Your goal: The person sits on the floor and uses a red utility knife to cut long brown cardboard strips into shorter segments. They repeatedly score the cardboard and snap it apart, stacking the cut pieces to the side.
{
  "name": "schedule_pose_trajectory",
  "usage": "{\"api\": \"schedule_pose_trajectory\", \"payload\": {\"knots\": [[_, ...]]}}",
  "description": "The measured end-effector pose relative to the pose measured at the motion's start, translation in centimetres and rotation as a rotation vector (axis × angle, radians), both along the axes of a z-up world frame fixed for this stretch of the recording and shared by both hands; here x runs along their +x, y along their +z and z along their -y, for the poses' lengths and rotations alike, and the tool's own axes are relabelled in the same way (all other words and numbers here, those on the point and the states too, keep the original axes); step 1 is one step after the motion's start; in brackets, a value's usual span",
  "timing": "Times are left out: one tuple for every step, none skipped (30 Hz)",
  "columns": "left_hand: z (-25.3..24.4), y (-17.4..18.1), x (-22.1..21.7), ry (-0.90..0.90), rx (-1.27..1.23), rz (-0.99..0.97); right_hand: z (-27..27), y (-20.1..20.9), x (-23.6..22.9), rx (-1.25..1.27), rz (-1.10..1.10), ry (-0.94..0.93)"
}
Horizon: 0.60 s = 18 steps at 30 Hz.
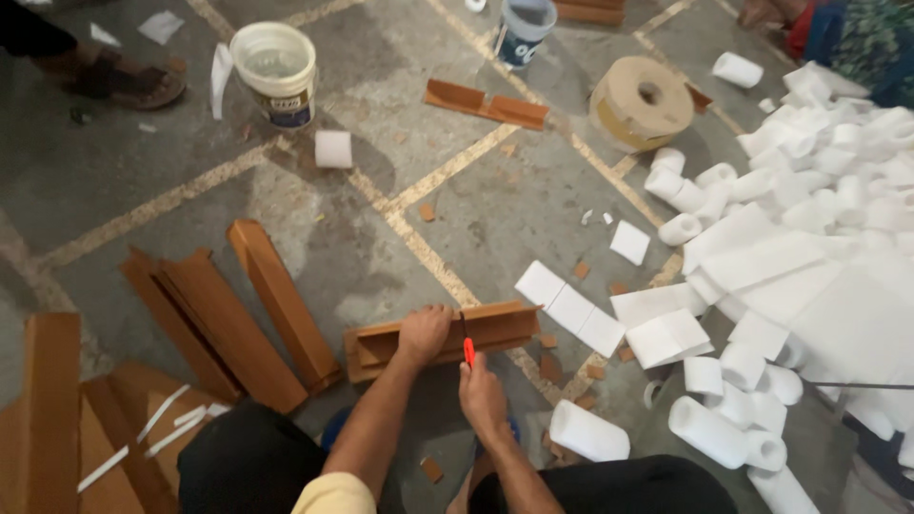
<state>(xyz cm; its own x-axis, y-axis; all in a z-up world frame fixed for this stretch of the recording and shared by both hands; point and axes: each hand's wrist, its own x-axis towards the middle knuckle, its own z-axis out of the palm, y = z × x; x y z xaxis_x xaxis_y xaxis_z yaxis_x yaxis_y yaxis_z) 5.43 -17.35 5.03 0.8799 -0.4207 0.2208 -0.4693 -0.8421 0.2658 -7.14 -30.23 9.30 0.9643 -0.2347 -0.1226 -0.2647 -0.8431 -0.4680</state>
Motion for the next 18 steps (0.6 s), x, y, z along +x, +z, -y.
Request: {"api": "schedule_pose_trajectory", "payload": {"knots": [[-0.1, -0.2, 0.1, -0.003, -0.025, 0.019, -0.1, -0.2, 0.1, -0.01, -0.01, 0.003], [-0.1, -0.4, 0.0, -0.011, -0.048, 0.035, -0.1, -0.4, 0.0, -0.018, -0.022, 0.002], [-0.2, -0.5, -0.3, -0.019, -0.071, 0.051, -0.2, -0.6, -0.1, -0.019, -0.037, 0.002], [-0.3, -0.4, -0.1, -0.018, -0.038, 0.041, -0.1, -0.7, 0.2, -0.021, -0.045, 0.001], [-0.3, -0.2, 0.0, -0.018, -0.004, 0.032, 0.0, -0.7, 0.5, -0.023, -0.054, 0.0], [-0.4, 0.1, 0.1, -0.02, 0.028, 0.024, 0.2, -0.8, 0.8, -0.016, -0.058, -0.012], [-0.5, 0.4, -0.3, -0.028, 0.012, 0.011, 0.3, -0.8, 0.5, -0.008, -0.063, -0.025], [-0.6, 0.7, -0.4, -0.035, -0.004, 0.006, 0.4, -0.8, 0.6, -0.002, -0.061, -0.036], [-0.7, 1.1, -0.4, -0.041, -0.021, 0.0, 0.5, -0.8, 0.6, -0.007, -0.072, -0.035], [-0.8, 1.3, -0.4, -0.038, -0.036, -0.017, 0.6, -0.7, 0.6, -0.013, -0.081, -0.035], [-0.8, 1.5, -0.4, -0.036, -0.05, -0.035, 0.7, -0.7, 0.6, -0.019, -0.091, -0.035], [-0.7, 1.6, -0.4, -0.036, -0.064, -0.054, 0.7, -0.7, 0.4, -0.028, -0.073, -0.026], [-0.6, 1.7, -0.5, -0.028, -0.067, -0.075, 0.6, -0.7, 0.2, -0.037, -0.056, -0.017], [-0.5, 1.7, -0.3, -0.021, -0.069, -0.093, 0.5, -0.6, 0.2, -0.046, -0.035, -0.009], [-0.4, 1.7, 0.0, -0.014, -0.071, -0.111, 0.4, -0.5, 0.2, -0.041, -0.05, -0.012], [-0.2, 1.6, 0.1, -0.023, -0.057, -0.13, 0.3, -0.3, 0.2, -0.037, -0.065, -0.014], [0.0, 1.5, 0.3, -0.031, -0.042, -0.149, 0.3, -0.1, 0.2, -0.034, -0.08, -0.017], [0.2, 1.3, 0.3, -0.041, -0.028, -0.172, 0.2, 0.1, 0.0, -0.049, -0.098, -0.022]]}}
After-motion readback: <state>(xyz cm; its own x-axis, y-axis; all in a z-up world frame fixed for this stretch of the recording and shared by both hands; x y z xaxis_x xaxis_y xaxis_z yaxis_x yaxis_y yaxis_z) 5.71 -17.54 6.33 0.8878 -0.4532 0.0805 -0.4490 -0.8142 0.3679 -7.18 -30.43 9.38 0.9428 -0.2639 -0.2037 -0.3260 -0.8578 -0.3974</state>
